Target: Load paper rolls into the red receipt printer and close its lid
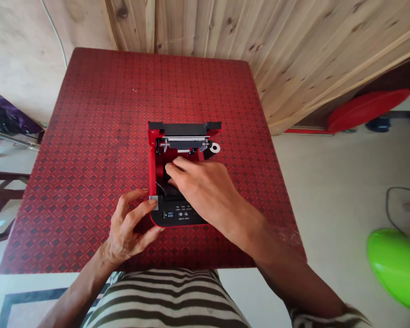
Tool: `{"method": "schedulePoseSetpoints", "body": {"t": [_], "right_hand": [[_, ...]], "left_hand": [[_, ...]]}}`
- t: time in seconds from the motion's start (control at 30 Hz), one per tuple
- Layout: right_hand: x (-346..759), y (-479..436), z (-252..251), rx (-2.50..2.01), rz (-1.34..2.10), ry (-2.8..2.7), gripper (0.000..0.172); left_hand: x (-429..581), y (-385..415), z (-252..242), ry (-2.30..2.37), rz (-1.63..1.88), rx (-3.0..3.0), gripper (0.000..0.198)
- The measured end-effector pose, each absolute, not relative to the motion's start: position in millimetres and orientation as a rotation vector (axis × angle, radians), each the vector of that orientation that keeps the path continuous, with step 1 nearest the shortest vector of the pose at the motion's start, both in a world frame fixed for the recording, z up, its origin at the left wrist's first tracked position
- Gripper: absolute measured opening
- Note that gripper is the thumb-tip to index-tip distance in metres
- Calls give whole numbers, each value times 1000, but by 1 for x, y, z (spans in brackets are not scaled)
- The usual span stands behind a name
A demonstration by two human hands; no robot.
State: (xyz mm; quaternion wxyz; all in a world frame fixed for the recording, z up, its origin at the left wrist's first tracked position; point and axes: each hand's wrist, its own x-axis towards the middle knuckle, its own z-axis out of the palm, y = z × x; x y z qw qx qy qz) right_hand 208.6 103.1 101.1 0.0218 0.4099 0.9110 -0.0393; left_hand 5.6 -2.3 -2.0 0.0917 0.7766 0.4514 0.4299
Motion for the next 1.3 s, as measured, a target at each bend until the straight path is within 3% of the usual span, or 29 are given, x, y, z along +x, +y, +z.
{"method": "schedulePoseSetpoints", "body": {"t": [0.4, 0.57, 0.7, 0.8, 0.9, 1.03, 1.3], "right_hand": [[198, 116, 102, 1228, -199, 2676, 21], [226, 86, 126, 1441, -125, 2993, 15], [280, 66, 116, 2002, -665, 3155, 21], [313, 49, 78, 2448, -1169, 2940, 24], [324, 32, 32, 2601, -1560, 2653, 23], [317, 17, 2, 2580, -1591, 2534, 21], [319, 19, 15, 2379, -1416, 2652, 20]], "left_hand": [[6, -3, -7, 1339, 1265, 2289, 58], [4, -2, -6, 1331, 1259, 2294, 55], [4, 0, -4, 1330, 1279, 2327, 59], [5, 2, -2, 1338, 1288, 2347, 61], [6, 4, 0, 1355, 1290, 2348, 61], [7, 4, 0, 1378, 1297, 2330, 61], [6, 3, 0, 1382, 1283, 2329, 64]]}}
